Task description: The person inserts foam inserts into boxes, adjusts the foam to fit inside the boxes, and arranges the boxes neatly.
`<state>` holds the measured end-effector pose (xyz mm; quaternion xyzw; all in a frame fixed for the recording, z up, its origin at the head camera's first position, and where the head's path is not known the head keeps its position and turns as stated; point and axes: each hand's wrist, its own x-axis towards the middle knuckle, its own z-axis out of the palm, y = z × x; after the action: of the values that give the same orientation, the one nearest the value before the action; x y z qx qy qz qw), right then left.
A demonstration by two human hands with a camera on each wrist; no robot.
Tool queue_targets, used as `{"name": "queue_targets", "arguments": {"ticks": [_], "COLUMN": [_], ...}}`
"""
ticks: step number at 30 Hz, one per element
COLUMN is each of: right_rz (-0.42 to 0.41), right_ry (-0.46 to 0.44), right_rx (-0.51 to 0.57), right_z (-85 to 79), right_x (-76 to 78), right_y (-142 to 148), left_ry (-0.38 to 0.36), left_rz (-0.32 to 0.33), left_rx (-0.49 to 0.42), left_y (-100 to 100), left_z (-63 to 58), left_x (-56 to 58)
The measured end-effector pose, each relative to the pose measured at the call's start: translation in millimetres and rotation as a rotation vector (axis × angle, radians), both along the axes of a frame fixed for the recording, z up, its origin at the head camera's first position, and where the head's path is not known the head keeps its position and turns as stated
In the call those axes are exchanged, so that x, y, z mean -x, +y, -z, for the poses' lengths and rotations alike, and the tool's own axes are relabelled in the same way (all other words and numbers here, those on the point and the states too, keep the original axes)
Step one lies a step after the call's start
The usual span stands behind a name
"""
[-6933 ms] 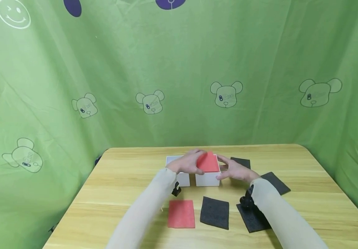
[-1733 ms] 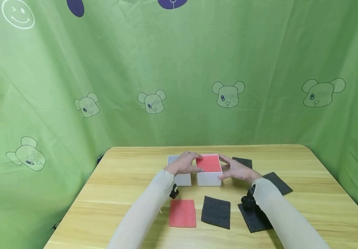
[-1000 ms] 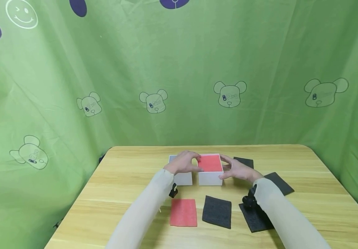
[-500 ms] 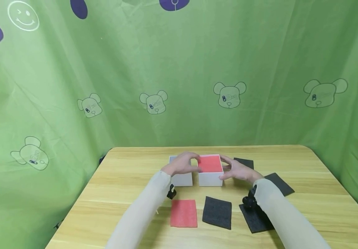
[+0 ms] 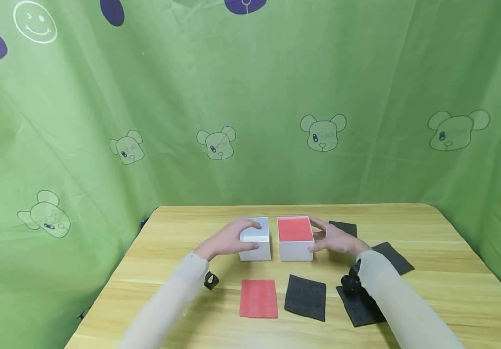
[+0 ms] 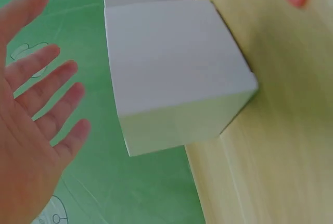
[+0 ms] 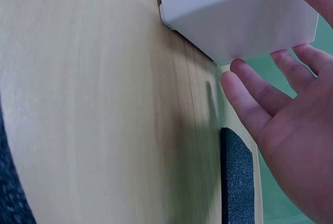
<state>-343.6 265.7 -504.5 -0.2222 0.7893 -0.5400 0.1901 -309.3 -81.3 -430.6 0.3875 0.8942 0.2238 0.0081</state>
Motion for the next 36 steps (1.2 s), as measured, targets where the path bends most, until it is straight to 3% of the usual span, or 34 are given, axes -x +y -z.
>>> {"name": "queue_targets", "arguments": {"ticks": [10,18,28,36], "right_rz": [0.008,0.009,0.004,0.012], "right_ry": [-0.011,0.003,-0.002,-0.002], "right_rx": [-0.001,-0.02,0.002,-0.014], "right_z": [-1.2,-1.9,1.5,-0.2], "right_x": [1.3,0.7,0.8,0.6], "right_y": [1,0,0,0], "left_ry": [-0.045,-0.11,-0.038,-0.015], "left_rz": [0.087,0.12,0.177,0.165], "left_rx": [0.024,0.166,0.307,0.372], "left_y": [-16,-18,-13,-11], "left_z": [3.5,32.4,67.2,76.5], "left_x": [-41.1,-63.0,-68.1,-68.8]}}
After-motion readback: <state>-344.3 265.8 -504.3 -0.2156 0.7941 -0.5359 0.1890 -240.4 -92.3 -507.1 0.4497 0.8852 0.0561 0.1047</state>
